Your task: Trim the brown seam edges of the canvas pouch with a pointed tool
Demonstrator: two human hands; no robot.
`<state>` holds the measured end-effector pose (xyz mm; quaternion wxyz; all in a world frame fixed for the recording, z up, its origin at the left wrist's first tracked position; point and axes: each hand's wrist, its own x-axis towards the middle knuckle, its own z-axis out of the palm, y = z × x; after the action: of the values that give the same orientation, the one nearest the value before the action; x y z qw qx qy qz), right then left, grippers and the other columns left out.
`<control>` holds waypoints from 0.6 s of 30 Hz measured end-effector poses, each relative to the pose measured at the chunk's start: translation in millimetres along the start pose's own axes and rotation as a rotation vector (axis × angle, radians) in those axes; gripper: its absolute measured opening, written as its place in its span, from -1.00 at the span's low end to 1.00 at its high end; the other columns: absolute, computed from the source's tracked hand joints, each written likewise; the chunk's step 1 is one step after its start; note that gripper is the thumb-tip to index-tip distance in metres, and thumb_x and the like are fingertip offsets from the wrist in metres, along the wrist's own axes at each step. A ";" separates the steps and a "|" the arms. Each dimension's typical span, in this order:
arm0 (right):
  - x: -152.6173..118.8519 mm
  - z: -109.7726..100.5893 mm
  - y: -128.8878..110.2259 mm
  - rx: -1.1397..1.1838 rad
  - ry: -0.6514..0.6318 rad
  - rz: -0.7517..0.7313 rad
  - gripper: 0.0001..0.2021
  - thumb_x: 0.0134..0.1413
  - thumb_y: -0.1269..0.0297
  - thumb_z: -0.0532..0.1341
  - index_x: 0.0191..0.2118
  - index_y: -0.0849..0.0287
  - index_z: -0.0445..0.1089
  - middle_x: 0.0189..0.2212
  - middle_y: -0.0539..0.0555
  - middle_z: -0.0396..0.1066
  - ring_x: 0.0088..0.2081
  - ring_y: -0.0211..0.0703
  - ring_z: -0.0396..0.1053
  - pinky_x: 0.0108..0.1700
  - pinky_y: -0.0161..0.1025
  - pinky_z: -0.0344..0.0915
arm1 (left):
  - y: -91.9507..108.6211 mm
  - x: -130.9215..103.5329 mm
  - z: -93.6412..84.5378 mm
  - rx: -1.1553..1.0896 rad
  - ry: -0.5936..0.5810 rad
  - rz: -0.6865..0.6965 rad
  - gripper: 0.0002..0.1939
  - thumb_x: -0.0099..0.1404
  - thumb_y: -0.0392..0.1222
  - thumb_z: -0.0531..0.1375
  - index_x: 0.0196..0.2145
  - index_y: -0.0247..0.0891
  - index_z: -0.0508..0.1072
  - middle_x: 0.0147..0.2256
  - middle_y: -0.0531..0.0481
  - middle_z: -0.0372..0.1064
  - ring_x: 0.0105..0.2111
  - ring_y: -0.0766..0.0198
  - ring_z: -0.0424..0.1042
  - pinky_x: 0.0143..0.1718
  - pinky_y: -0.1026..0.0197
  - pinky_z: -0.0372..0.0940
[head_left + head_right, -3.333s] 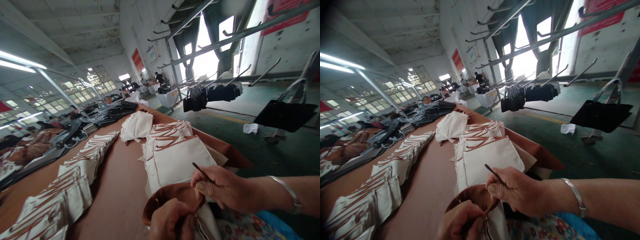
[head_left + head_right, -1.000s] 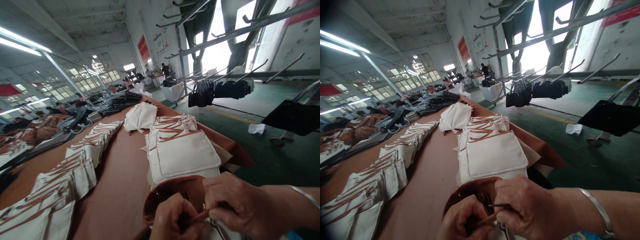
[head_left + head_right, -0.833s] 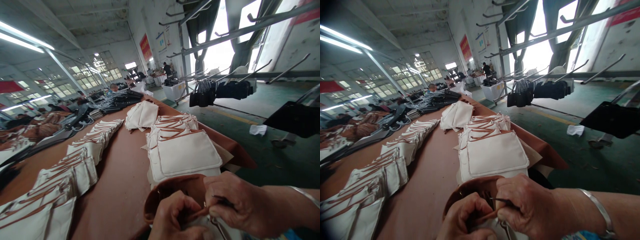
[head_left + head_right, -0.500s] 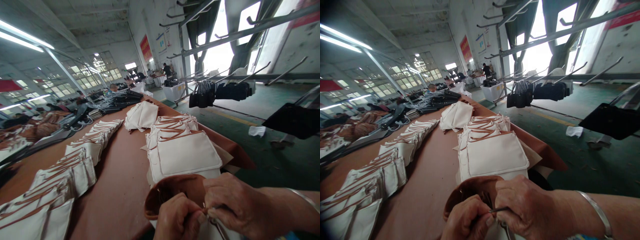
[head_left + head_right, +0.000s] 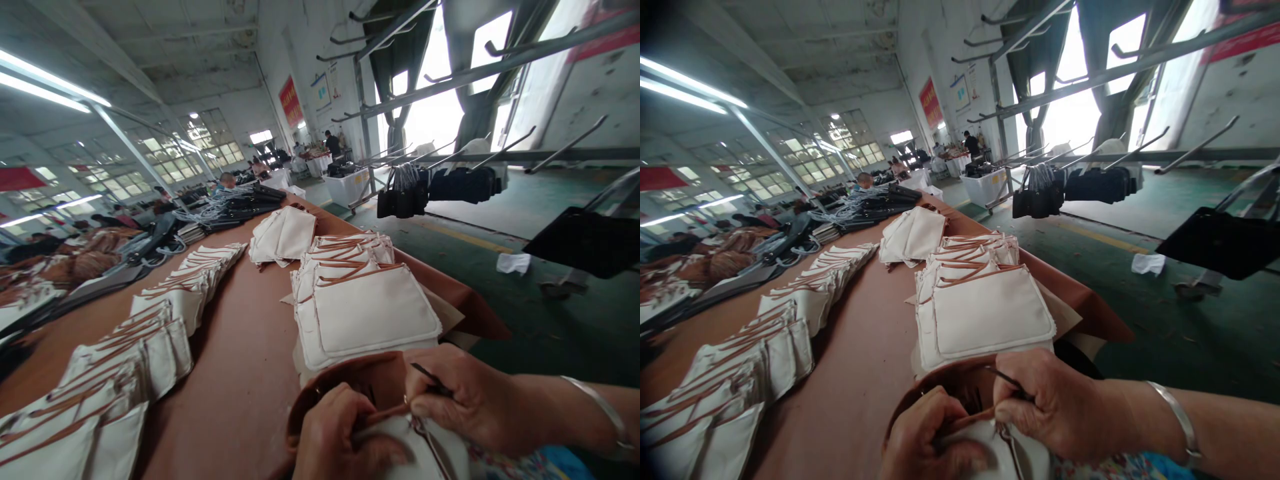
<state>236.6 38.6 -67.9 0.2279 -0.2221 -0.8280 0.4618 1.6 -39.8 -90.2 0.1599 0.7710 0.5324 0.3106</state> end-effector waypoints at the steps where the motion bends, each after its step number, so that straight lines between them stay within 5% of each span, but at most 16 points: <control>1: -0.3 0.1 -1.0 0.049 0.000 0.039 -0.91 0.15 0.34 0.17 -0.37 0.20 0.28 -0.45 0.01 0.33 -0.44 -0.26 0.24 -0.39 -0.35 0.19 | 0.2 -0.5 -1.5 -0.085 -0.029 -0.067 -0.43 0.12 0.41 0.22 -0.49 -0.23 0.45 -0.55 0.11 0.26 -0.55 0.34 0.26 -0.53 0.29 0.07; 5: 0.6 1.0 -1.7 0.137 -0.009 0.104 -0.91 0.13 0.35 0.18 -0.38 0.21 0.30 -0.45 0.03 0.36 -0.42 -0.25 0.28 -0.38 -0.36 0.22 | 9.3 1.0 -12.8 -0.321 -0.156 -0.285 -0.37 -0.06 0.47 0.30 -0.46 -0.23 0.53 -0.47 0.05 0.31 -0.44 0.27 0.28 -0.49 0.29 0.09; 8: 1.8 1.6 0.2 0.135 -0.017 0.121 -0.91 0.14 0.36 0.19 -0.38 0.22 0.30 -0.44 0.02 0.37 -0.41 -0.26 0.28 -0.38 -0.36 0.22 | 19.8 6.3 -21.8 -0.370 -0.198 -0.322 -0.36 -0.01 0.46 0.27 -0.39 -0.24 0.57 -0.42 -0.01 0.35 -0.37 0.20 0.32 -0.43 0.27 0.13; 11: 1.6 4.9 1.7 0.062 0.002 0.059 -0.90 0.18 0.35 0.17 -0.37 0.21 0.29 -0.44 0.01 0.35 -0.43 -0.27 0.26 -0.39 -0.37 0.19 | 24.4 11.1 -19.7 -0.321 -0.147 -0.221 -0.42 0.12 0.39 0.23 -0.31 -0.23 0.59 -0.41 -0.03 0.38 -0.38 0.21 0.35 -0.40 0.26 0.15; 15: 2.5 6.4 0.8 -0.145 0.016 -0.176 -0.83 0.25 0.32 0.11 -0.38 0.21 0.31 -0.43 0.03 0.34 -0.40 -0.26 0.24 -0.31 -0.32 0.19 | 19.6 10.9 -2.9 -0.213 -0.072 -0.002 -0.71 0.32 0.04 0.22 -0.27 -0.24 0.59 -0.42 -0.04 0.40 -0.44 0.29 0.38 -0.44 0.30 0.18; 18: 6.6 -3.2 3.0 0.016 -0.069 -0.123 -0.81 0.15 0.20 0.26 -0.29 0.23 0.37 -0.39 0.03 0.39 -0.39 -0.27 0.27 -0.34 -0.36 0.22 | 12.9 6.0 5.1 -0.071 -0.014 0.157 -0.82 0.37 -0.23 0.16 -0.30 -0.30 0.56 -0.49 -0.02 0.36 -0.53 0.34 0.36 -0.51 0.33 0.16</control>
<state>233.6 45.9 -67.8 0.2288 -0.1531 -0.8436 0.4611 15.7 -38.8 -84.8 0.1660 0.8065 0.4577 0.3353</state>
